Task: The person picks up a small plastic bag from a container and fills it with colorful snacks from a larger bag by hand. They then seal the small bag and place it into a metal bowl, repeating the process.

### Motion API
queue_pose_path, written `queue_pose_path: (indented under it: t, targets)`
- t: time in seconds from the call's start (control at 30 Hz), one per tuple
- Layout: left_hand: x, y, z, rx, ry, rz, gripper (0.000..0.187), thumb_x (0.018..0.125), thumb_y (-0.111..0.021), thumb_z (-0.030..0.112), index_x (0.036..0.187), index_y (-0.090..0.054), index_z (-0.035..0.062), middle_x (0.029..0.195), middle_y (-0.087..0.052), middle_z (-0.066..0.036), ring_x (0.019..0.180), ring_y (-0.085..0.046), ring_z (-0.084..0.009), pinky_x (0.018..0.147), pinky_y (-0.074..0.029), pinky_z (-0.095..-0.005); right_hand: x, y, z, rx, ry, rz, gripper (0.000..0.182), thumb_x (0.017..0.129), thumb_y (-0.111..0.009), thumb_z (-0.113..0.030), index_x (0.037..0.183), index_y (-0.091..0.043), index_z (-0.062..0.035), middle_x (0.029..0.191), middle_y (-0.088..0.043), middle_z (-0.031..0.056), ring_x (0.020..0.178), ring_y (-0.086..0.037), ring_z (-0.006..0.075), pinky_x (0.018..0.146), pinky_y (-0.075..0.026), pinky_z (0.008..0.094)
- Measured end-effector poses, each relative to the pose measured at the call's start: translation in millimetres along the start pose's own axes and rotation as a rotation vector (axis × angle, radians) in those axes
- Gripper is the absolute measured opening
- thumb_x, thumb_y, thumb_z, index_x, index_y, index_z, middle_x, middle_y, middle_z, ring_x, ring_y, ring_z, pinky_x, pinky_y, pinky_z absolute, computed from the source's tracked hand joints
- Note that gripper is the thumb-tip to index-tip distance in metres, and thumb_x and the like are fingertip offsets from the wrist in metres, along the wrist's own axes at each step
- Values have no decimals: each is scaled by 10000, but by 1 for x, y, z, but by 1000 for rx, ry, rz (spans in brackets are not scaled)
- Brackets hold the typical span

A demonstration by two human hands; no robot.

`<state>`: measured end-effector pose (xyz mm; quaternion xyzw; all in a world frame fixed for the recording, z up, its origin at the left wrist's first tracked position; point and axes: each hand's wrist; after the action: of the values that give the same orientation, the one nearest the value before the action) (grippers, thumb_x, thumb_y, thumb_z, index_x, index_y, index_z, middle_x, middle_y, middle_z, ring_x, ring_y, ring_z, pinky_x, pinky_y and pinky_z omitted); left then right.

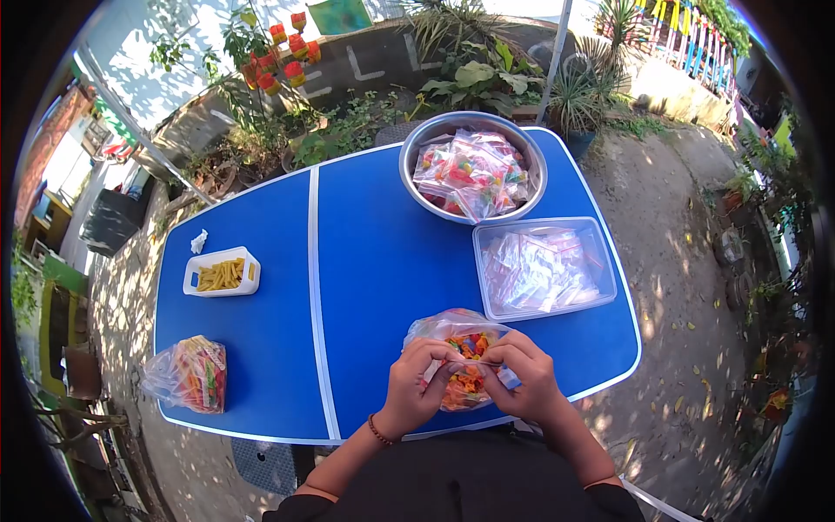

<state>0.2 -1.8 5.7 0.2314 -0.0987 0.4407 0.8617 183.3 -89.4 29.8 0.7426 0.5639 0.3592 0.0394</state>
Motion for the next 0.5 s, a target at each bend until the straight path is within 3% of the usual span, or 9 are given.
queue_pose_path:
  t: [0.33, 0.5]
  targets:
    - [3, -5, 6, 2, -44, -29, 96, 887, -736, 75, 926, -658, 34, 963, -698, -108, 900, -667, -238, 818, -508, -332, 4, -6, -1, -49, 117, 4, 154, 721, -732, 45, 849, -658, 2, 811, -629, 121, 720, -612, 279, 668, -511, 364]
    - [2, 0, 4, 35, -41, 12, 123, 819, -810, 91, 871, -702, 65, 896, -709, -68, 863, -671, -227, 800, -510, -333, 4, 0, -1, -110, 116, -26, 174, 728, -754, 45, 881, -692, -7, 796, -620, 104, 710, -583, 268, 637, -491, 356]
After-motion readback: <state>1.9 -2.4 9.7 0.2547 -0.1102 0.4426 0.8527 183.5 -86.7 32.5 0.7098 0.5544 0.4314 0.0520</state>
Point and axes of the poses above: each hand's wrist, its own x-axis towards the middle knuckle, its own y-axis out of the back of the hand, z = x × y
